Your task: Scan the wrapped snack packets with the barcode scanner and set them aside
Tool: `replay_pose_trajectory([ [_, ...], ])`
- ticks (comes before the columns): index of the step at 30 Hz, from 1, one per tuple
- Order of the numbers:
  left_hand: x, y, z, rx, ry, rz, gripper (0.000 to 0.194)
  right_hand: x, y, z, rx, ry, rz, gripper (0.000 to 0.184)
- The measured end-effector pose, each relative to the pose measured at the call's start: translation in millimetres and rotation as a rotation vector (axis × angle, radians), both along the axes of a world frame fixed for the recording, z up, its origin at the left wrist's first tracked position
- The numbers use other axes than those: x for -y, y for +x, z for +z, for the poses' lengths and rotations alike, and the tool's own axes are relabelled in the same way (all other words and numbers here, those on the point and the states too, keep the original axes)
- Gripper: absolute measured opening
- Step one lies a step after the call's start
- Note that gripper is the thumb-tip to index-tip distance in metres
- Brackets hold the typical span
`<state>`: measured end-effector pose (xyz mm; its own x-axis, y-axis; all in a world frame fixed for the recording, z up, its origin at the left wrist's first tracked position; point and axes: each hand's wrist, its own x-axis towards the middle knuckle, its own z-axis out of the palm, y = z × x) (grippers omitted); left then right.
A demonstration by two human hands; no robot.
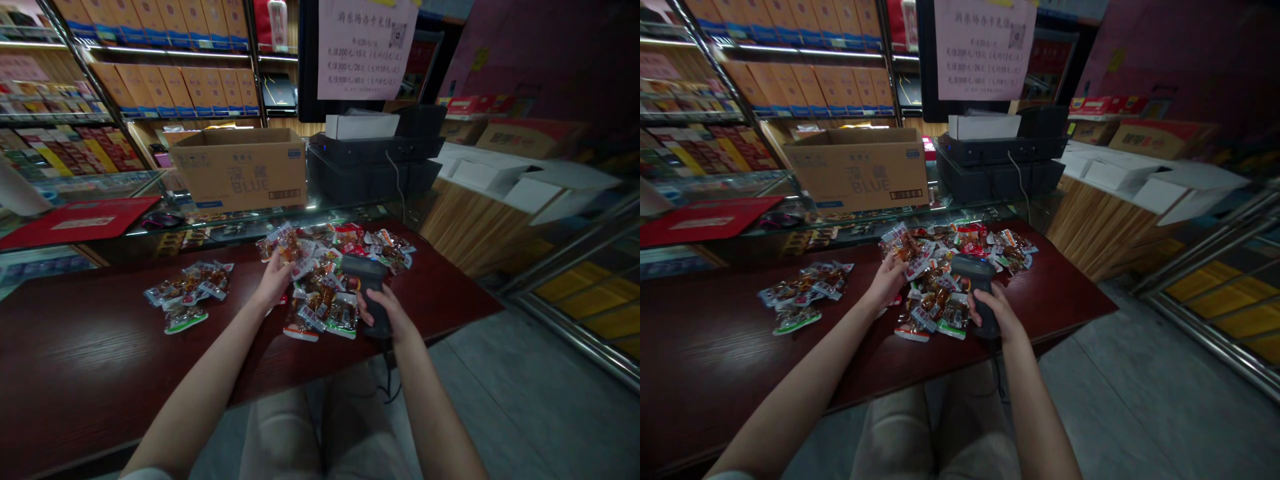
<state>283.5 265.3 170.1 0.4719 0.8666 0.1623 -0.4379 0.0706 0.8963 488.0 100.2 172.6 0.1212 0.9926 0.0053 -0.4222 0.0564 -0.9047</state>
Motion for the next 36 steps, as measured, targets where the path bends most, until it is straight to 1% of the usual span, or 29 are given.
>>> replay_pose_trajectory([
  [4,2.0,0.1,-3.1,-0.15,0.082,0.034,0.051,1.0,1.9,-3.1,0.011,-0.024,-0.002,0.039],
  [7,7.2,-0.1,-2.2,-0.262,0.117,0.035,0.048,1.6,3.9,-6.5,-0.009,-0.03,0.004,0.043],
  [10,11.5,-0.5,0.2,-0.315,0.177,0.032,0.05,2.1,5.5,-9.4,-0.023,-0.037,0.014,0.047],
  [12,12.3,-0.9,1.3,-0.34,0.213,0.027,0.048,2.3,6.2,-10.6,-0.028,-0.042,0.008,0.047],
  [14,11.7,-1.1,1.5,-0.37,0.212,0.033,0.042,2.3,6.7,-11.1,-0.032,-0.048,0.004,0.047],
  [16,10.4,-1.4,1.0,-0.394,0.179,0.075,0.041,2.0,7.2,-11.4,-0.029,-0.053,0.01,0.048],
  [19,8.4,-1.5,0.3,-0.388,0.126,0.14,0.043,1.3,7.7,-11.8,-0.006,-0.05,-0.001,0.047],
  [23,6.2,-1.0,2.1,-0.303,0.114,0.186,0.044,0.2,6.7,-11.2,0.025,-0.025,-0.016,0.044],
  [29,4.7,3.4,3.9,-0.163,0.027,0.113,0.051,-3.1,5.3,-10.3,0.014,0.006,0.01,0.04],
  [32,5.1,6.6,1.4,-0.187,0.054,0.096,0.051,-5.0,6.0,-12.3,-0.008,-0.004,0.047,0.038],
  [36,6.9,8.8,-0.5,-0.221,0.058,0.102,0.052,-6.1,5.1,-12.7,-0.015,-0.024,0.049,0.035],
])
